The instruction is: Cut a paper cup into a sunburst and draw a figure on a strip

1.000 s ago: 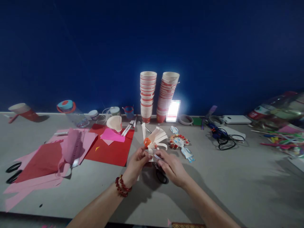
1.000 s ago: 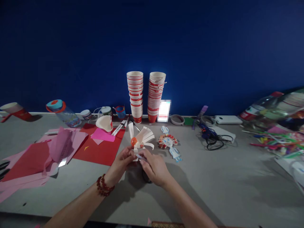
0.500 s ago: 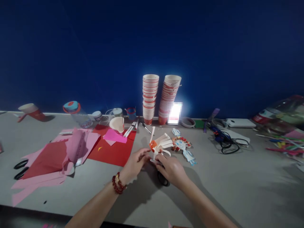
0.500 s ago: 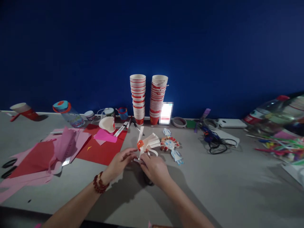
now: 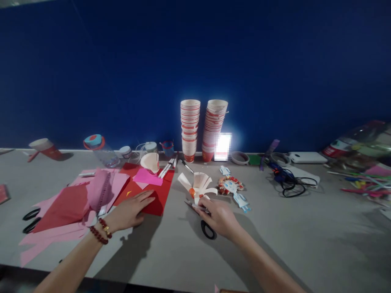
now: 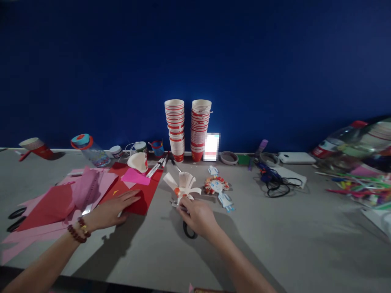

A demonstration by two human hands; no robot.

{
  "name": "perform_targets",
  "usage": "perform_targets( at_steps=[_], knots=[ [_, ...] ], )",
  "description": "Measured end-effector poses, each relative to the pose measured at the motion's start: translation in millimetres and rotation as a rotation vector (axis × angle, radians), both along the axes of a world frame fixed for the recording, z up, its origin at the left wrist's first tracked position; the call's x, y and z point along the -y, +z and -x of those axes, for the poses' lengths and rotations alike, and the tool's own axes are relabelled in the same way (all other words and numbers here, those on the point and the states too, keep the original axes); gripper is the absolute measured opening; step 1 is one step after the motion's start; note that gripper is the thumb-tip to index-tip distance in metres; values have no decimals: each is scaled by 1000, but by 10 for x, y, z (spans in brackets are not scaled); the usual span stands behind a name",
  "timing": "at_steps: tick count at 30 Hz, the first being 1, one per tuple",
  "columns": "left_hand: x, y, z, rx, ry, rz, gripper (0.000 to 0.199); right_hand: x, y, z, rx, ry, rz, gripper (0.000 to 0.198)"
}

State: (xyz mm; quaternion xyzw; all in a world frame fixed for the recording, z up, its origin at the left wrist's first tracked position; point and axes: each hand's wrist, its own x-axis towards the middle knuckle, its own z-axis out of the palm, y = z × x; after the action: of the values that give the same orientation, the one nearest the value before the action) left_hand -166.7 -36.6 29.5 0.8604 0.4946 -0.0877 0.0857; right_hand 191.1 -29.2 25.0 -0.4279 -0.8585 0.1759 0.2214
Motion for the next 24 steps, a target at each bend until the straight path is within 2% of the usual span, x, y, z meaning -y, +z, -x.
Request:
perform_targets(
  at_steps=[4, 8, 12, 18, 21, 24],
  knots=[
    [-218, 68, 189, -201, 14, -58, 90, -6, 27, 1, -22, 6, 31, 17],
    [-449, 13, 245, -303, -20, 1, 99, -19, 32, -8, -34, -4, 40, 16],
    [-512, -43, 279, -264, -46, -5, 101, -34, 20, -25, -40, -3, 48, 13],
    [-528, -49, 325, -207, -60, -62, 74, -34, 32, -37, -48, 10, 58, 11],
    [-541, -47, 372, -173, -29, -66, 75, -32, 48, -43, -47, 20, 61, 13],
    [-511, 47, 456, -73, 9, -5, 84, -36, 60, -54, -57, 21, 65, 17]
  ],
)
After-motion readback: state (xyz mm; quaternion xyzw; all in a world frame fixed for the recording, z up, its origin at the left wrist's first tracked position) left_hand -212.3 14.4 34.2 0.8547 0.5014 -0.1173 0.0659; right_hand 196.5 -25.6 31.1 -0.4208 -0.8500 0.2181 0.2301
